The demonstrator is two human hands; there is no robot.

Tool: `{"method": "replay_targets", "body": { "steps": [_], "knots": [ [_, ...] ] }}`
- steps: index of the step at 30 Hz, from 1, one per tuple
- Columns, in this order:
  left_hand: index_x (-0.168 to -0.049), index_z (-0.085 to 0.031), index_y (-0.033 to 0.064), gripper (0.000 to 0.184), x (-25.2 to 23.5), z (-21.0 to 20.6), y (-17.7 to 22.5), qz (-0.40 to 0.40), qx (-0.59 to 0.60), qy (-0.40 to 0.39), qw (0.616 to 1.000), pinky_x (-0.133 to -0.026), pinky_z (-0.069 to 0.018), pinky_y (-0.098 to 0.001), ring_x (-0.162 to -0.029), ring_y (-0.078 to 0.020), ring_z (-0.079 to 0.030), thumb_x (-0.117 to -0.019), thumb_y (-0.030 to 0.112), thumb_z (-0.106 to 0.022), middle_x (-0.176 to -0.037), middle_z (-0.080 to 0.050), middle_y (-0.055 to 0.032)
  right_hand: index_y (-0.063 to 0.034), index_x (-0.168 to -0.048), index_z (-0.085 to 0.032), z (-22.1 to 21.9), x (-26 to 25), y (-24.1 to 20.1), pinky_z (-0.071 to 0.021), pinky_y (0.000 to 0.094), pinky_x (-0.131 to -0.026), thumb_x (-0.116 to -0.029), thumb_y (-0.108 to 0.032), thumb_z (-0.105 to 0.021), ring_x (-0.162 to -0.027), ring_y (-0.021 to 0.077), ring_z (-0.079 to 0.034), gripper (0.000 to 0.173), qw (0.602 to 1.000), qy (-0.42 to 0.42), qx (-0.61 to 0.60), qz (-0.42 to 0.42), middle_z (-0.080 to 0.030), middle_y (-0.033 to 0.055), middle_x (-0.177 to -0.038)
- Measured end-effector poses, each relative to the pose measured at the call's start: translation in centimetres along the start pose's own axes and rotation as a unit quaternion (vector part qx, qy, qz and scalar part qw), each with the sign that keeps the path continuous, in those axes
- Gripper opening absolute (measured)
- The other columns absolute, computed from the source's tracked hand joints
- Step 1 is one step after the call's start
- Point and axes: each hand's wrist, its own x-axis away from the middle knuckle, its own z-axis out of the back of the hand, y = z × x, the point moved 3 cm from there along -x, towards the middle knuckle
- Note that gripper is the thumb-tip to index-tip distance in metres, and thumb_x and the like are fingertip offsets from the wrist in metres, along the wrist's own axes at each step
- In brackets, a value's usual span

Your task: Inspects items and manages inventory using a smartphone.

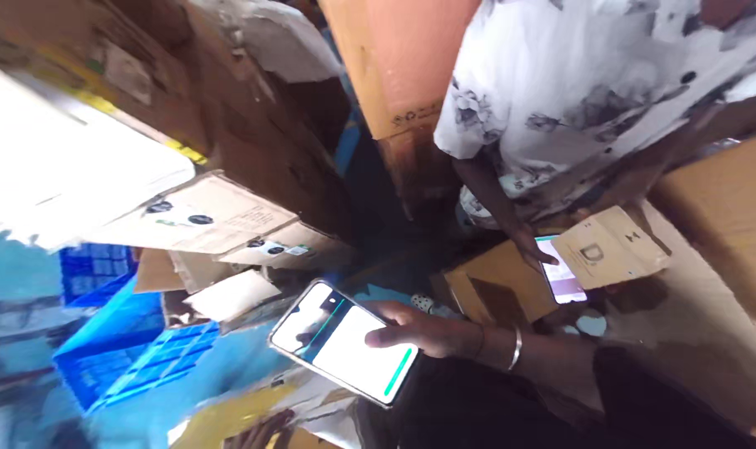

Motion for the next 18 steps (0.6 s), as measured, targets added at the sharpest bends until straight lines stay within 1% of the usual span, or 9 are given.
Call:
{"method": "replay_targets", "body": {
  "steps": [3,5,6,8,10,11,13,15,18],
  "knots": [
    [-0.103,-0.077,0.0003,0.018,0.9,1.3,-1.1,0.016,0.018,0.044,0.999,-0.103,-0.0443,-0.0609,-0.107,-0.043,-0.066,-0.0918,0.009,-0.066,-0.104,-0.074,-0.019,0.0004,-0.145,-0.04,0.2,-0.4,-0.2,-0.0524,0.0292,-0.1,-0.1027,-0.02,-0.052,-0.111,0.0051,-0.062,0.048,1.0,-0.007,-0.004,0.006,-0.063,0.0005,-0.124],
    [-0.104,-0.076,-0.0002,0.019,2.3,2.4,-2.4,0.049,0.029,0.069,0.996,-0.103,-0.0418,-0.0646,-0.107,-0.0452,-0.065,-0.0919,0.011,-0.066,-0.104,-0.073,-0.0208,-0.0046,-0.142,-0.044,0.2,-0.8,0.4,-0.0548,0.0308,-0.098,-0.1034,-0.023,-0.053,-0.109,0.006,-0.065,0.044,1.0,-0.009,-0.014,0.007,-0.066,-0.0028,-0.121],
    [-0.104,-0.076,0.0002,0.02,2.3,2.7,-2.9,0.056,0.034,0.08,0.995,-0.103,-0.041,-0.0661,-0.107,-0.0456,-0.064,-0.0923,0.013,-0.067,-0.104,-0.073,-0.0206,-0.0069,-0.143,-0.044,0.5,-1.2,0.6,-0.0555,0.0317,-0.097,-0.1038,-0.026,-0.054,-0.11,0.007,-0.065,0.045,1.0,-0.012,-0.016,0.008,-0.067,-0.0036,-0.122],
    [-0.103,-0.078,0.0042,0.023,1.9,2.3,-3.4,0.048,0.046,0.097,0.993,-0.101,-0.0416,-0.0649,-0.104,-0.0413,-0.065,-0.0912,0.022,-0.069,-0.102,-0.074,-0.0154,-0.0105,-0.143,-0.044,0.9,-1.7,1.3,-0.0575,0.0326,-0.096,-0.103,-0.034,-0.056,-0.109,0.0088,-0.067,0.048,1.0,-0.006,-0.03,-0.002,-0.068,-0.0038,-0.122],
    [-0.1,-0.079,0.0084,0.026,1.1,1.1,-2.3,0.041,0.042,0.127,0.99,-0.1,-0.0415,-0.0642,-0.1,-0.0359,-0.067,-0.0887,0.03,-0.07,-0.099,-0.075,-0.0099,-0.0114,-0.142,-0.046,1.2,-2.4,1.9,-0.0582,0.033,-0.094,-0.1017,-0.037,-0.058,-0.108,0.0105,-0.068,0.05,0.999,0.006,-0.033,-0.025,-0.069,-0.0021,-0.121],
    [-0.097,-0.079,0.0091,0.027,0.8,0.6,-1.4,0.047,0.037,0.151,0.987,-0.101,-0.0397,-0.0643,-0.099,-0.0348,-0.067,-0.087,0.032,-0.07,-0.097,-0.075,-0.0087,-0.0115,-0.143,-0.046,1.2,-2.9,2.0,-0.0582,0.033,-0.094,-0.1012,-0.037,-0.057,-0.108,0.0108,-0.068,0.05,0.999,0.011,-0.026,-0.039,-0.069,-0.0015,-0.122],
    [-0.093,-0.078,0.009,0.03,1.0,-0.5,-0.7,0.062,0.026,0.201,0.977,-0.107,-0.0335,-0.0654,-0.1,-0.035,-0.066,-0.0839,0.036,-0.069,-0.095,-0.074,-0.0086,-0.0121,-0.143,-0.046,1.1,-3.8,2.3,-0.059,0.033,-0.093,-0.0997,-0.038,-0.058,-0.107,0.0112,-0.069,0.052,0.998,0.02,-0.021,-0.064,-0.07,-0.0015,-0.121],
    [-0.094,-0.078,0.0101,0.033,1.6,-1.4,-1.2,0.064,0.042,0.229,0.97,-0.113,-0.0263,-0.065,-0.106,-0.0332,-0.065,-0.0838,0.04,-0.069,-0.098,-0.073,-0.0081,-0.0126,-0.141,-0.047,0.8,-4.7,2.4,-0.0598,0.033,-0.091,-0.0979,-0.041,-0.061,-0.104,0.0116,-0.07,0.054,0.997,0.021,-0.017,-0.078,-0.071,-0.0012,-0.118],
    [-0.095,-0.078,0.013,0.031,1.7,-1.9,-1.5,0.068,0.057,0.247,0.965,-0.117,-0.023,-0.0624,-0.111,-0.0303,-0.064,-0.0832,0.041,-0.07,-0.102,-0.073,-0.006,-0.0135,-0.14,-0.05,0.5,-6.1,2.4,-0.0598,0.034,-0.091,-0.0972,-0.047,-0.061,-0.104,0.013,-0.071,0.055,0.997,0.007,-0.013,-0.076,-0.072,0.0006,-0.117]
  ]
}}
